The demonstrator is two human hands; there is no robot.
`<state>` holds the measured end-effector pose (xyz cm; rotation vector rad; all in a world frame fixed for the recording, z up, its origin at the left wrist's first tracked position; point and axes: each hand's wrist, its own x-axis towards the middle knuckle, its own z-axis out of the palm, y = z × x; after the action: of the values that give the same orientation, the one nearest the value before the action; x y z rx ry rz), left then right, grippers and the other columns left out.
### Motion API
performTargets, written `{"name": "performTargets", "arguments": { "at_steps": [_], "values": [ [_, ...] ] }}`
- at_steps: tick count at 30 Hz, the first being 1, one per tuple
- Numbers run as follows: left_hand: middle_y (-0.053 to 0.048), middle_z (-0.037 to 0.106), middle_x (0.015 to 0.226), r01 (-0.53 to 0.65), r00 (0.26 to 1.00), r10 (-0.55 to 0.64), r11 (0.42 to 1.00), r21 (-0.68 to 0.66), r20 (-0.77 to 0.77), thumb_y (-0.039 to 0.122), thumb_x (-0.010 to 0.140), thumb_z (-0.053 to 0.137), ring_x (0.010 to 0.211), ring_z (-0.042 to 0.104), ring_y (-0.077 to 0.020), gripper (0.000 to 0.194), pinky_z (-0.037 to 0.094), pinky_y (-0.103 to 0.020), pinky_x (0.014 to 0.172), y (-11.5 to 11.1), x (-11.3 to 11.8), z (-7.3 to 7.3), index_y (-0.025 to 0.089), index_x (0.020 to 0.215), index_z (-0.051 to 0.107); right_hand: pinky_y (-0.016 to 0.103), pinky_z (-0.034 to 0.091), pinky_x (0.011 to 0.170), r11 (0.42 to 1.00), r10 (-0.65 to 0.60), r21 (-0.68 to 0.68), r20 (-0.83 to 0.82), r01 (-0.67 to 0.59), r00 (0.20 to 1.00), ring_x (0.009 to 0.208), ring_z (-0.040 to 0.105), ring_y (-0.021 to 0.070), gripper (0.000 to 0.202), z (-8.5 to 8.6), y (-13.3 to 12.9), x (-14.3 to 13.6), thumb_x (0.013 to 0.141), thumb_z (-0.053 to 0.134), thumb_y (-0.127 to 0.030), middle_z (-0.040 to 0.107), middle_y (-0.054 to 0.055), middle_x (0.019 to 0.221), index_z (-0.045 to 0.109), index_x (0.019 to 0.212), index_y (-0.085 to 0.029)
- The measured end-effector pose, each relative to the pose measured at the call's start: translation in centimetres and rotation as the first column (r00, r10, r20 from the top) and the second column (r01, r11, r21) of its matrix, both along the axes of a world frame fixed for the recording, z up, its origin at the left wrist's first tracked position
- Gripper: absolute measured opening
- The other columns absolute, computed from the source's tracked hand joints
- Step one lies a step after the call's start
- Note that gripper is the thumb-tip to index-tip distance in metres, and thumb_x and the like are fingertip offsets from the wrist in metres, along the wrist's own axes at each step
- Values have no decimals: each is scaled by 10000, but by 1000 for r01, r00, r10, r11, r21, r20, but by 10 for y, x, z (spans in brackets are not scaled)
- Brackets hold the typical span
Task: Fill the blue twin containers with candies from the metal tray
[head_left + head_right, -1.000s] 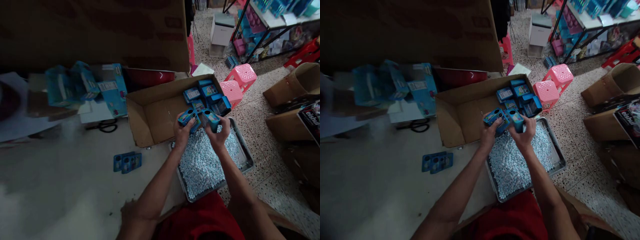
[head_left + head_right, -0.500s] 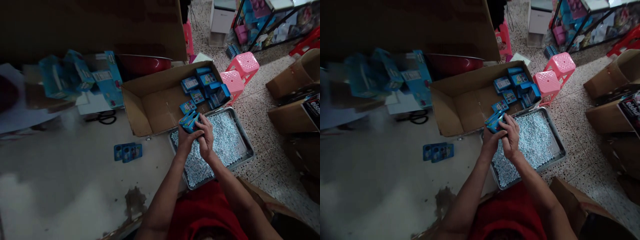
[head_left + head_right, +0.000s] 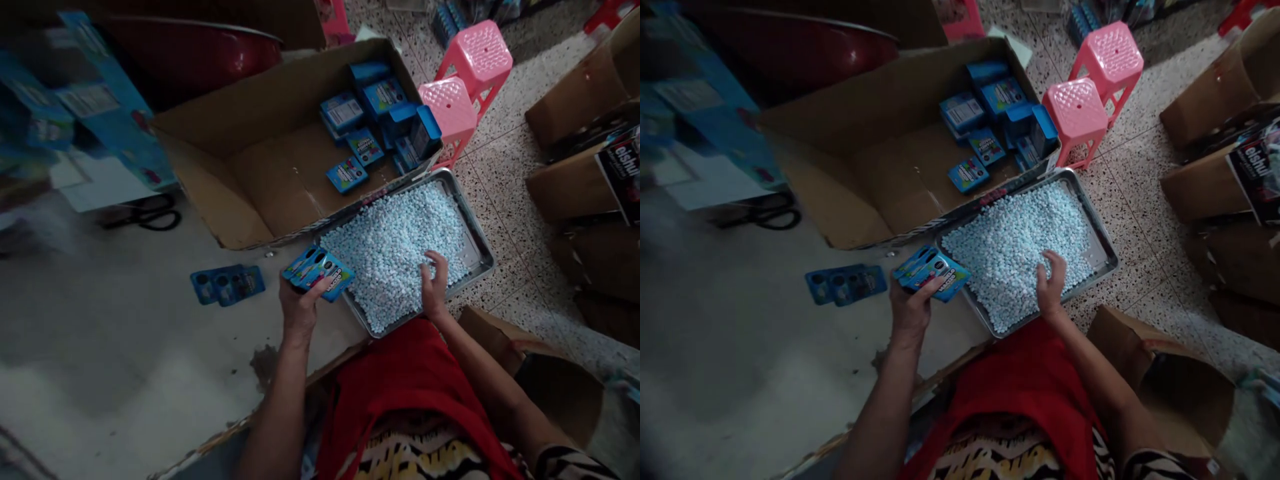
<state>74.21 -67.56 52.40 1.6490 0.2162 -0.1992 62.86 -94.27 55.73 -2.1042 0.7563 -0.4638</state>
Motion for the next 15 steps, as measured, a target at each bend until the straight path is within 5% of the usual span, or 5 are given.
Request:
{"name": "performTargets", "arguments": {
  "at_steps": [2, 5, 10, 15],
  "values": [
    [-4, 742, 994, -25, 993, 14, 996, -90, -117, 411, 612, 948, 845, 744, -195, 627, 655, -341, 809, 8, -6, -11, 223, 1108, 613, 568, 453, 1218, 969, -247, -29, -93, 245, 965, 1307, 618, 293, 434, -15, -25, -23, 1016, 507, -515, 685, 162, 1363, 662, 1294, -220],
    [-25, 774, 1043, 58, 977, -96, 979, -193, -192, 359, 529, 993, 879, 759, -205, 718, 655, -332, 824, 0, -11, -20, 219, 1135, 636, 550, 453, 1234, 918, -383, 42, -166, 395, 909, 1375, 595, 287, 594, -38, -40, -35, 1007, 455, -594, 637, 191, 1474, 618, 1410, -188],
    [-69, 796, 1134, 155, 958, -211, 951, -267, -194, 385, 536, 1021, 967, 784, -243, 778, 660, -385, 909, -33, -16, -41, 215, 1197, 648, 515, 397, 1305, 883, -428, 145, -139, 446, 893, 1525, 524, 265, 717, -72, -27, -8, 998, 392, -625, 562, 223, 1599, 571, 1494, -139],
    [-72, 789, 1122, 256, 954, -277, 951, -173, -117, 414, 504, 1058, 991, 781, -279, 829, 645, -486, 960, -60, -17, -52, 216, 1186, 631, 515, 418, 1286, 848, -414, 325, -86, 418, 906, 1436, 589, 265, 672, -88, -29, 20, 927, 507, -645, 632, 178, 1518, 622, 1388, -170]
  ]
}}
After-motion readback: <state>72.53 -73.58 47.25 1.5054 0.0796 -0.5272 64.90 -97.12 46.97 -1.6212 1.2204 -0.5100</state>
